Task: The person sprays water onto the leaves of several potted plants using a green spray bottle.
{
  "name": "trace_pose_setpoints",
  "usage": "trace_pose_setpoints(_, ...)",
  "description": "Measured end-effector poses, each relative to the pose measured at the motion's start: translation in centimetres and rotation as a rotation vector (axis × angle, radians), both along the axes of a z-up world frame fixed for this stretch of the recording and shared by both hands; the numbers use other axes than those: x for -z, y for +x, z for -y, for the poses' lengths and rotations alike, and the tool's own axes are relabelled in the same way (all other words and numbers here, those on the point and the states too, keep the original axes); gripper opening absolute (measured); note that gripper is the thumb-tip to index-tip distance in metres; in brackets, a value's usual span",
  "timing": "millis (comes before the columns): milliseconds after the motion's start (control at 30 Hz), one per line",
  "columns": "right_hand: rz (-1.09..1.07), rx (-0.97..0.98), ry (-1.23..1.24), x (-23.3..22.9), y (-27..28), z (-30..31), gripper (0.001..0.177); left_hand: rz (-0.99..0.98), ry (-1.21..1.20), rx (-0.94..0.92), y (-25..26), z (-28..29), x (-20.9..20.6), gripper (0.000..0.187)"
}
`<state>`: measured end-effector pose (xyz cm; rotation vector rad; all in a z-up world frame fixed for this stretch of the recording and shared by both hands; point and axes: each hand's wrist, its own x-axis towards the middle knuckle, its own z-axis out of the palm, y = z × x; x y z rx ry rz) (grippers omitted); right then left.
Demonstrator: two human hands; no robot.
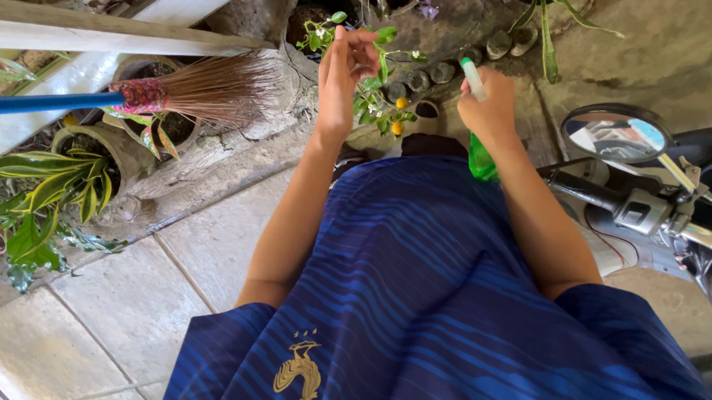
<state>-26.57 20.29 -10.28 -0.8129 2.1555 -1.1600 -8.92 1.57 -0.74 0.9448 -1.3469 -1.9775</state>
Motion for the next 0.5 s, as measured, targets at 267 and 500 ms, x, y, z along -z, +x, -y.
trace_pose_setpoints(267, -0.008, -0.068, -0.141, -0.9, 0.4, 0.2, 0.010, 0.014, 0.005, 0.001, -0.3, 0.2, 0.9, 0.055)
trace_pose_setpoints(500, 0.085, -0.012, 0.096, -2.3, 0.4, 1.1, 0.010, 0.096, 0.054, 0.021, -0.6, 0.0, 1.8, 0.060)
